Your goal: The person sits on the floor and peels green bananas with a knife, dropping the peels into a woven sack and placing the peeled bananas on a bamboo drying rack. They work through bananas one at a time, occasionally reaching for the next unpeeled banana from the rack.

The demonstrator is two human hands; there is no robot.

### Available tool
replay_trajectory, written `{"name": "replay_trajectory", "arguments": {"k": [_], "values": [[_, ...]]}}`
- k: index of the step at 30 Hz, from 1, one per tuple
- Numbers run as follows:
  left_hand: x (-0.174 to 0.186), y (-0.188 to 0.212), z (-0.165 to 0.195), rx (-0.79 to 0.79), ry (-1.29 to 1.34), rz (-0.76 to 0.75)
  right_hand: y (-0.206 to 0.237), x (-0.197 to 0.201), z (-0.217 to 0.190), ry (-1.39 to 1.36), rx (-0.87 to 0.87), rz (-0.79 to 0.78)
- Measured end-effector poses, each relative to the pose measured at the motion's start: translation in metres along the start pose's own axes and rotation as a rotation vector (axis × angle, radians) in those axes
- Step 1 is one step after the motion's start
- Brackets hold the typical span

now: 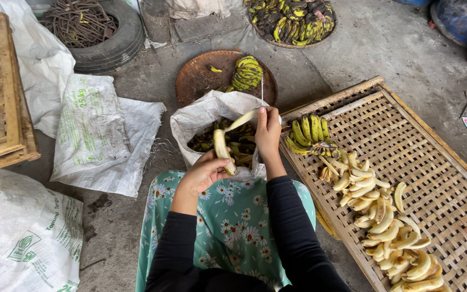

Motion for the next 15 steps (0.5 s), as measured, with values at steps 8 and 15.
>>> {"name": "replay_trajectory", "arguments": {"k": [8, 15], "values": [[0.001, -0.018, -0.003, 0.015, -0.082, 0.288, 0.014, -0.018, -0.037, -0.394, -0.769, -0.352], [-0.021, -0.03, 0.003, -0.384, -0.644, 0.564, 0.024, -0.02, -0.049, -0.244, -0.391, -0.55]]}}
Point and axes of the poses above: each hand's wrist, its own y-axis away from the middle knuckle, its own x-axis out of the back of the hand, z = x × y, the point moved 2 cm from there along -y, towards the middle knuckle, and after that the axes turned 14 degrees about -y, right-handed, at the moved point
